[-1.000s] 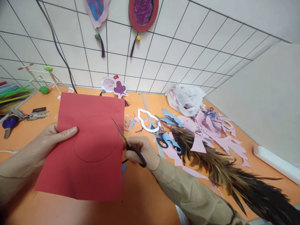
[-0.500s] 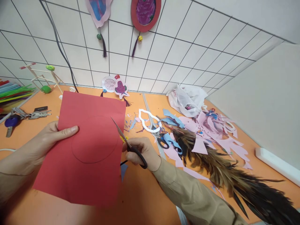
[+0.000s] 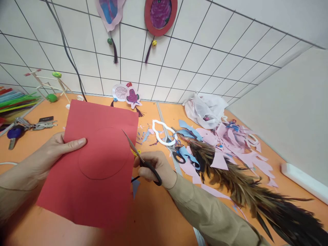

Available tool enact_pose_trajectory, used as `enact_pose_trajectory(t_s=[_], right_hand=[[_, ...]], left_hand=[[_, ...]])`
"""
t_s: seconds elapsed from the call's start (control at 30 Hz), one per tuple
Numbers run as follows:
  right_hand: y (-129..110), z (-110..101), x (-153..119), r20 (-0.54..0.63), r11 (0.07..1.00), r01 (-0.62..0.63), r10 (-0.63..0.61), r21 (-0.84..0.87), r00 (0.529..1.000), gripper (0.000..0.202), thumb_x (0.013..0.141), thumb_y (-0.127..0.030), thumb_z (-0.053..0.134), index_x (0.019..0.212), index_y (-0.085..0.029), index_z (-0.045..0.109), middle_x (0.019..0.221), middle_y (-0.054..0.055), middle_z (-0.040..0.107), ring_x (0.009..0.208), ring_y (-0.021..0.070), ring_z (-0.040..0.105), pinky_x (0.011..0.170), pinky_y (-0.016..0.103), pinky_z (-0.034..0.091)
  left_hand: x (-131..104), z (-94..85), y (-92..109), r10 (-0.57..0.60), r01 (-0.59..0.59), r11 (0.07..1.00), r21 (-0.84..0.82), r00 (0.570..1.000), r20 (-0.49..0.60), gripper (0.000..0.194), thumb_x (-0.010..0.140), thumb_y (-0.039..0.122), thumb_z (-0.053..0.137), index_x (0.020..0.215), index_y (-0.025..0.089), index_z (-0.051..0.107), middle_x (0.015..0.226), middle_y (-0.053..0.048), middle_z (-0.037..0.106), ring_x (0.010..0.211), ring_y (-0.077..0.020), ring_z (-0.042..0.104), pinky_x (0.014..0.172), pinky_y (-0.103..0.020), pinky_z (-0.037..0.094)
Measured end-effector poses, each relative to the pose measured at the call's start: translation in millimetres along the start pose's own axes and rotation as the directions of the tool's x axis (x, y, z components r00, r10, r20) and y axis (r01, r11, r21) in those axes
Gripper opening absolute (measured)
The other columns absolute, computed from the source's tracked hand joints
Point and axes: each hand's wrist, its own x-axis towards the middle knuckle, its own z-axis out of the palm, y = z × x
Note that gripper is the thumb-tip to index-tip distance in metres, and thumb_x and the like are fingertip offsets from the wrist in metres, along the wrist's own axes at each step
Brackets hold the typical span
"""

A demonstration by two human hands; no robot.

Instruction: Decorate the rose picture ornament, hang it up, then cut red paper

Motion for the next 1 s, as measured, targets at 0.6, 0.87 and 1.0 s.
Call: enact_pose_trajectory(t_s=[0.6, 0.87, 1.0], right_hand=[[8.2, -0.3, -2.6, 0.047, 0.999, -0.028, 0.027, 0.029, 0.999, 0.049, 0.068, -0.061, 0.071, 0.072, -0.014, 0.060, 0.043, -0.004, 0.049, 0.036, 0.0075, 0.042, 0.038, 0.019, 0.030], [8.8, -2.3, -2.8, 0.094, 0.995, -0.062, 0.054, 0.077, 0.994, 0.052, 0.068, -0.064, 0.070, 0.072, -0.014, 0.058, 0.046, -0.003, 0.052, 0.039, 0.0076, 0.043, 0.041, 0.020, 0.035], [6.6, -1.8, -3.4, 0.093, 0.994, -0.082, 0.075, 0.079, 0.993, 0.052, 0.067, -0.065, 0.071, 0.069, -0.015, 0.056, 0.049, -0.002, 0.053, 0.042, 0.0084, 0.046, 0.041, 0.020, 0.036]], left_hand=[[5.4, -5.0, 0.9, -0.029, 0.029, 1.000, -0.008, 0.997, 0.066, 0.033, 0.064, 0.024, 0.085, 0.095, 0.017, 0.077, 0.081, -0.011, 0.078, 0.065, -0.0289, 0.074, 0.061, -0.038, 0.063], [5.8, -5.1, -3.6, -0.039, 0.037, 0.999, 0.038, 0.997, 0.064, 0.032, 0.063, 0.027, 0.085, 0.093, 0.018, 0.077, 0.080, -0.012, 0.078, 0.065, -0.0286, 0.074, 0.061, -0.038, 0.063], [4.9, -3.5, -3.4, -0.051, 0.047, 0.996, 0.071, 0.998, 0.047, 0.033, 0.061, 0.030, 0.086, 0.090, 0.018, 0.078, 0.078, -0.011, 0.077, 0.064, -0.0293, 0.074, 0.059, -0.039, 0.063]])
